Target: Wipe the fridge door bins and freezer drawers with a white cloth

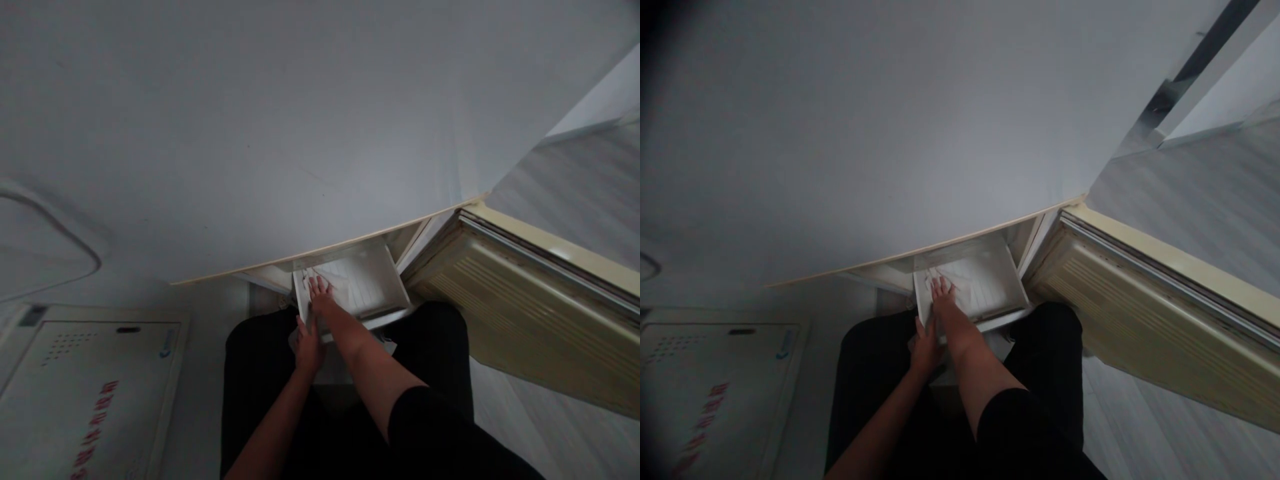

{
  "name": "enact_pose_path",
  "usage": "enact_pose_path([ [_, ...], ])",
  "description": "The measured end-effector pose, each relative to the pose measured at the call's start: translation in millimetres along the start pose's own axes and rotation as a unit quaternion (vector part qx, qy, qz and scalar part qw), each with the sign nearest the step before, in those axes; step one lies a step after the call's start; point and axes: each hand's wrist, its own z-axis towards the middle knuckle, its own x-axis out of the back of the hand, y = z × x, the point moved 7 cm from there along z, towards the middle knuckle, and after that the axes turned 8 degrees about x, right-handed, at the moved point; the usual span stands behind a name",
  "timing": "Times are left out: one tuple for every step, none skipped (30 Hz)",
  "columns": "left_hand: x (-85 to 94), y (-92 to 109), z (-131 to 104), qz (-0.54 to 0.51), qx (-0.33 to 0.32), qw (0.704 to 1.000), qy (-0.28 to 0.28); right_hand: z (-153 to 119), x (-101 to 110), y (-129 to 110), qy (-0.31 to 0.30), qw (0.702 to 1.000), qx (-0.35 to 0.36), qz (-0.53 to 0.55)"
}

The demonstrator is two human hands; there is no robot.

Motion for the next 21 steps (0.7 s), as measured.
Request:
enact_pose_path([
  [0.0,0.0,0.0,0.002,0.0,1.0,-0.001,-5.1,1.1,9.8,-0.007,1.0,0.01,-0.007],
  [0.3,0.0,0.1,0.003,0.0,1.0,-0.001,-11.7,3.1,23.8,-0.014,1.0,0.012,-0.016],
  [0.9,0.1,0.1,0.004,0.001,1.0,0.002,-19.6,5.6,41.6,-0.022,0.999,0.005,-0.024],
  [1.6,0.2,0.0,0.004,0.003,1.0,0.004,-28.7,8.7,62.1,-0.03,0.999,-0.015,-0.031],
  [2.2,0.5,-0.1,0.004,0.004,1.0,0.004,-38.8,12.8,83.9,-0.03,0.998,-0.042,-0.035],
  [3.0,1.1,-0.4,0.004,0.005,1.0,0.004,-49.7,17.7,105.3,-0.023,0.997,-0.07,-0.037],
  [3.9,1.8,-0.9,0.005,0.005,1.0,0.003,-61.0,22.5,125.5,-0.015,0.994,-0.098,-0.036],
  [4.9,2.4,-1.5,0.005,0.007,1.0,0.0,-72.3,27.0,144.1,-0.005,0.991,-0.126,-0.033],
  [6.1,2.8,-2.2,0.006,0.01,1.0,-0.002,-83.1,30.6,160.3,0.003,0.988,-0.151,-0.027],
  [7.4,2.7,-2.9,0.006,0.013,1.0,-0.005,-92.7,33.1,173.2,0.008,0.985,-0.171,-0.02],
  [8.7,2.5,-3.7,0.002,0.013,1.0,-0.008,-100.2,34.1,182.2,0.008,0.983,-0.183,-0.012],
  [9.4,1.9,-4.4,-0.008,0.012,1.0,-0.015,-105.6,33.8,187.7,0.002,0.982,-0.191,-0.004],
  [9.6,1.2,-5.1,-0.022,0.006,0.999,-0.027,-109.0,32.7,189.8,-0.004,0.98,-0.2,0.002],
  [9.3,0.7,-5.7,-0.04,-0.005,0.998,-0.042,-110.5,30.9,189.0,-0.012,0.977,-0.212,0.007],
  [9.0,0.2,-6.1,-0.061,-0.018,0.996,-0.058,-110.6,29.1,186.1,-0.018,0.972,-0.233,0.01],
  [9.4,-1.0,-6.3,-0.082,-0.029,0.994,-0.072,-109.3,27.0,180.9,-0.024,0.966,-0.258,0.011],
  [10.9,-2.9,-5.9,-0.1,-0.033,0.991,-0.078,-106.6,24.8,173.6,-0.032,0.958,-0.284,0.011],
  [14.0,-5.2,-5.0,-0.114,-0.035,0.99,-0.074,-102.4,22.3,164.1,-0.041,0.951,-0.308,0.01],
  [18.3,-7.4,-3.7,-0.122,-0.034,0.99,-0.062,-96.2,19.7,152.1,-0.051,0.946,-0.321,0.008],
  [23.0,-9.5,-2.4,-0.127,-0.031,0.99,-0.048,-88.1,16.8,138.1,-0.061,0.944,-0.324,0.005],
  [27.5,-11.1,-1.1,-0.127,-0.029,0.991,-0.036,-78.5,13.3,122.2,-0.068,0.946,-0.318,0.003],
])
